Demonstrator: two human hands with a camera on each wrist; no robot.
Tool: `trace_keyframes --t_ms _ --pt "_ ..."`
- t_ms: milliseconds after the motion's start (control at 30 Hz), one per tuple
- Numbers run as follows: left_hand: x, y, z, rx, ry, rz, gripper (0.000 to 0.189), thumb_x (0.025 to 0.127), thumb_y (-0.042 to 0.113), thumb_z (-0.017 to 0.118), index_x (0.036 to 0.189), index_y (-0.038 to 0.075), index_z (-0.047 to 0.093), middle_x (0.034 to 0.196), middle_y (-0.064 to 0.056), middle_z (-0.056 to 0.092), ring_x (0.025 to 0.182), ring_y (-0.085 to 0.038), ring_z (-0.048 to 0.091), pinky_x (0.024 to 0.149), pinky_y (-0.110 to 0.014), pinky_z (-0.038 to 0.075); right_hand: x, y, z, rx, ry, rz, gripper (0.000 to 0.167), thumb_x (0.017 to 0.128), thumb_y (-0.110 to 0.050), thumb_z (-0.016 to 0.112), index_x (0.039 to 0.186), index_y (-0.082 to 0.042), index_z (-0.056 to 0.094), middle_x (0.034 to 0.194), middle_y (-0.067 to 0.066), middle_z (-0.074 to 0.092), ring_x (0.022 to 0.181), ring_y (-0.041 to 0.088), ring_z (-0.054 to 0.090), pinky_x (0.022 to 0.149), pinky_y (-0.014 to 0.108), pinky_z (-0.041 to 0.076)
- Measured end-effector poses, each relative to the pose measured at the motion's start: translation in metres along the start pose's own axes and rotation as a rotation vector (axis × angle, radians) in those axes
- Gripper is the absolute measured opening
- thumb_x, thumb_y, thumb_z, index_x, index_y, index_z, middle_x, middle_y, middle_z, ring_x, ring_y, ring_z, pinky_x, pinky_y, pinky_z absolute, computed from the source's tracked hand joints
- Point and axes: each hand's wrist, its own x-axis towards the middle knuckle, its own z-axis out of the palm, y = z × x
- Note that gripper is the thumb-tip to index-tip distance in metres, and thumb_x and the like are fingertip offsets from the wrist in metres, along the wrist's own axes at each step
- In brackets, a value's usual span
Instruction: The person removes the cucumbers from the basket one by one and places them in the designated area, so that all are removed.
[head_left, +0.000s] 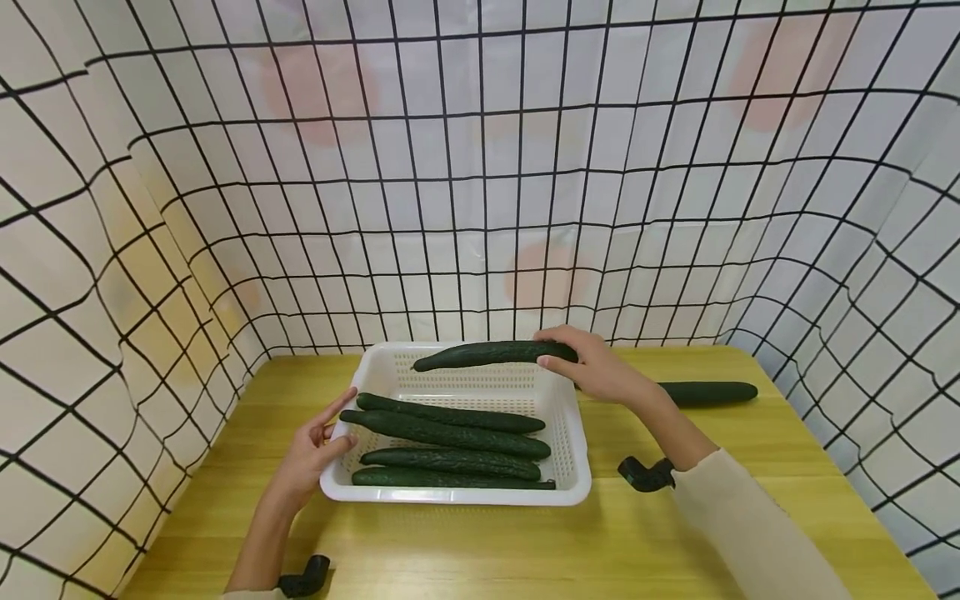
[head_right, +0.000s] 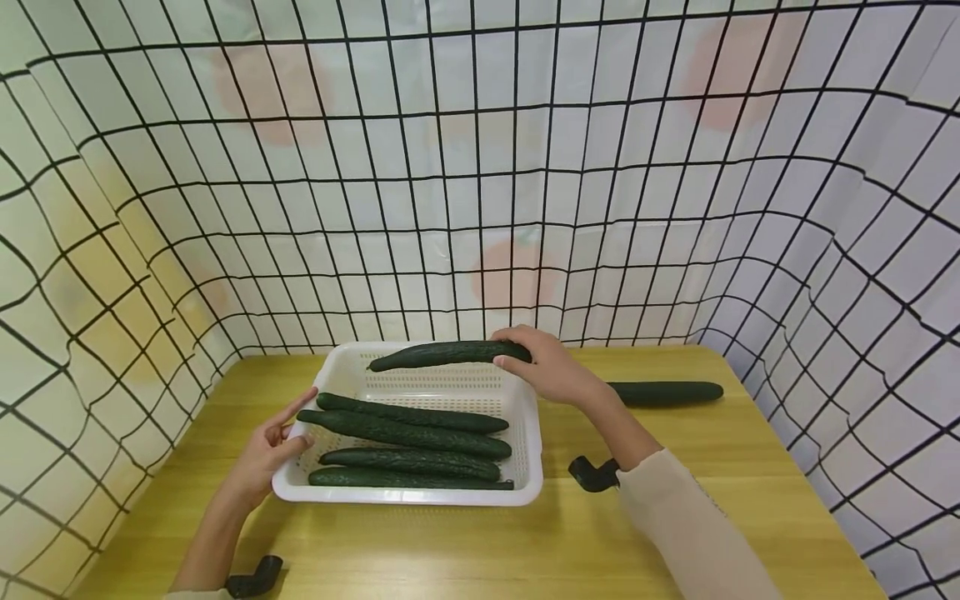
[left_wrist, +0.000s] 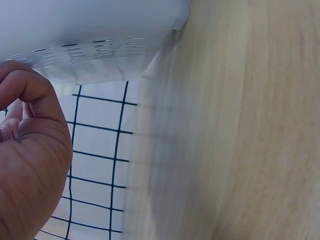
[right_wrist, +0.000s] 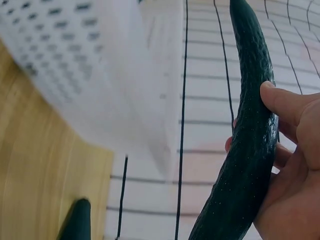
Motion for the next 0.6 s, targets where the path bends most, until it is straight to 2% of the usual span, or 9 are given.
trace_keyframes --t_ms 167,400,600 --pt "-0.001 -0.001 -0.001 -0.007 0.001 -0.008 0.077 0.097 -0.001 0.060 0.165 0.014 0.026 0.100 -0.007 0.076 0.091 -0.019 0.074 0.074 -0.039 0.064 -0.016 0.012 -0.014 -0.022 0.022 0.058 0.053 0.105 -0.038 0.057 0.150 -0.010 0.052 0.155 0.015 0.050 0.146 0.039 0.042 0.114 0.062 0.039" --pt "0.001 -0.001 -0.001 0.003 -0.009 0.005 0.077 0.097 -0.001 0.060 0.164 0.013 0.027 0.089 -0.006 0.072 0.078 -0.016 0.072 0.066 -0.038 0.063 -0.044 0.029 -0.028 -0.066 0.051 0.104 0.052 0.106 -0.036 0.056 0.150 -0.007 0.051 0.156 0.019 0.047 0.146 0.044 0.039 0.115 0.066 0.035" --pt "0.001 0.000 -0.002 0.011 -0.006 0.004 0.076 0.097 -0.001 0.060 0.164 0.013 0.027 0.087 -0.004 0.071 0.078 -0.015 0.071 0.067 -0.038 0.063 -0.071 0.044 -0.039 -0.081 0.065 0.171 0.055 0.107 -0.040 0.053 0.153 -0.010 0.047 0.159 0.021 0.042 0.147 0.048 0.035 0.113 0.070 0.032"
